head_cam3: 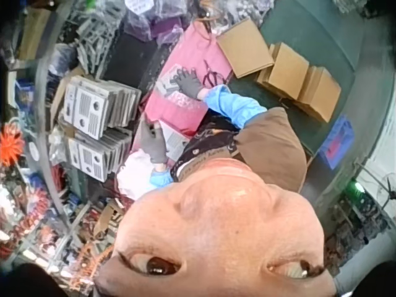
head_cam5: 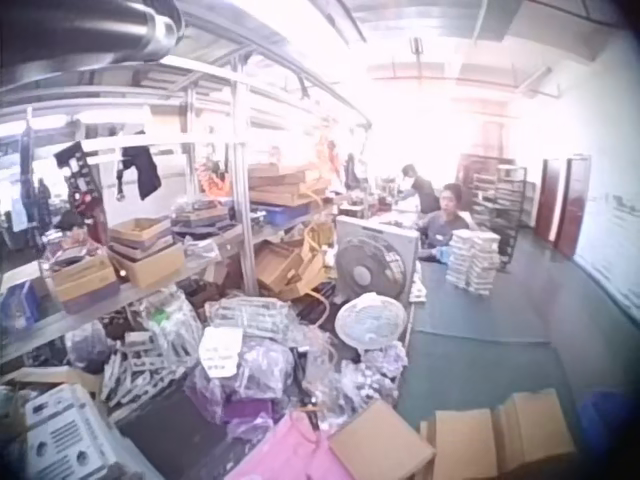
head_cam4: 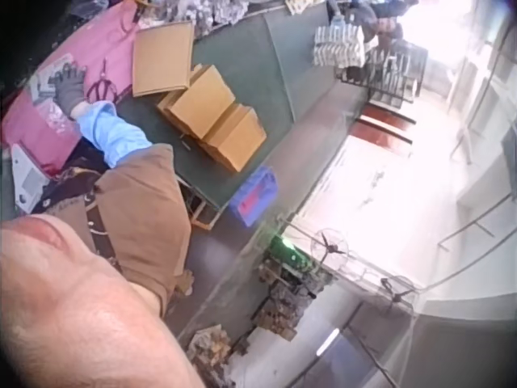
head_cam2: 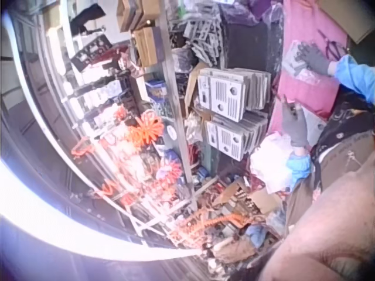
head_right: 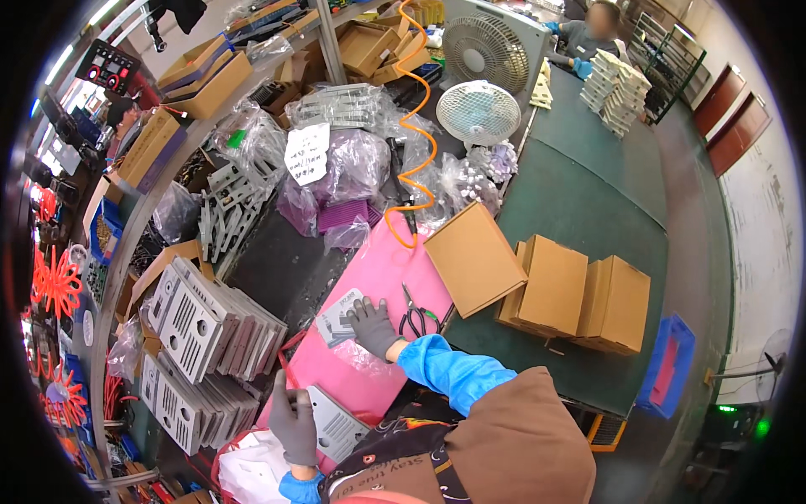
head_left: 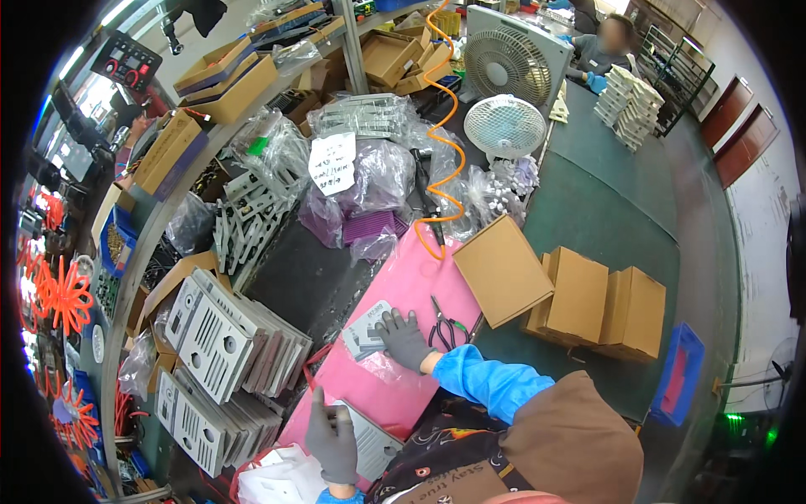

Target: The person picks up small gray electronic devices from a stack and places them into white plastic bags. The person then places the filled white bags into a larger pink bag. The person also handles cardboard boxes and a yellow fan-like object on the table.

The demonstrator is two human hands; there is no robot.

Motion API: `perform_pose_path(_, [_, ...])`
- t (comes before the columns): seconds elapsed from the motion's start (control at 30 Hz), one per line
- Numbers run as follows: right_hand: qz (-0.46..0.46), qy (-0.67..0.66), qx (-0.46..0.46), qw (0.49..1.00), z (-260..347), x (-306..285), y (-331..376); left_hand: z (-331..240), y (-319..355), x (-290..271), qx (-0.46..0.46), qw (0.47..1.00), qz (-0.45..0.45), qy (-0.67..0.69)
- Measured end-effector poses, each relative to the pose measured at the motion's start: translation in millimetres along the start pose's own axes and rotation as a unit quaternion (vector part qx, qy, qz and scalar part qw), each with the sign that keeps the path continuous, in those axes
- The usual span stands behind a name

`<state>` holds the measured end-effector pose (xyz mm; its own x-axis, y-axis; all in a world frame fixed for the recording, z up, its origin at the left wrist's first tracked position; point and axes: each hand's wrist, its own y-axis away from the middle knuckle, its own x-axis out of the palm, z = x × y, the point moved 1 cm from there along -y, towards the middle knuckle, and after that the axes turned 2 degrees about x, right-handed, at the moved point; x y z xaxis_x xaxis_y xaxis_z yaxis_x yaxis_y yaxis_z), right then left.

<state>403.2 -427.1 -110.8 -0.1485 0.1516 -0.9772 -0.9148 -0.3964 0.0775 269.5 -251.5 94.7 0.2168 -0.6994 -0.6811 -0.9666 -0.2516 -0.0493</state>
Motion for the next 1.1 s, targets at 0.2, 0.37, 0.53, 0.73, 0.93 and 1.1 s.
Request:
perform_pose_path(0.2, [-0.015, 0.083, -0.017, 0.996, 10.3, 26.4, -5.6, 0.0, 15.9, 32.6, 0.014, 0.997, 0.076, 0.0])
perform_pose_path(0.37, [0.052, 0.124, 0.008, 0.991, 31.9, 24.2, -5.4, -9.5, 12.5, 46.7, 0.045, 0.995, 0.087, 0.011])
perform_pose_path(0.53, [0.057, 0.074, -0.019, 0.995, 38.6, 28.4, 0.4, -10.1, 13.8, 50.0, 0.06, 0.995, 0.08, 0.019])
perform_pose_path(0.73, [-0.075, 0.059, -0.127, 0.987, 11.7, 31.7, 9.6, -7.0, 19.7, 50.8, 0.044, 0.995, 0.091, 0.013])
perform_pose_path(0.93, [-0.095, -0.041, -0.154, 0.983, 2.4, -17.7, 13.3, 19.7, 18.3, 63.1, -0.13, 0.97, 0.103, 0.18])
perform_pose_path(1.1, [-0.136, -0.087, -0.204, 0.966, 41.5, -73.3, 72.4, 17.1, 24.9, 56.3, -0.197, 0.915, 0.075, 0.343])
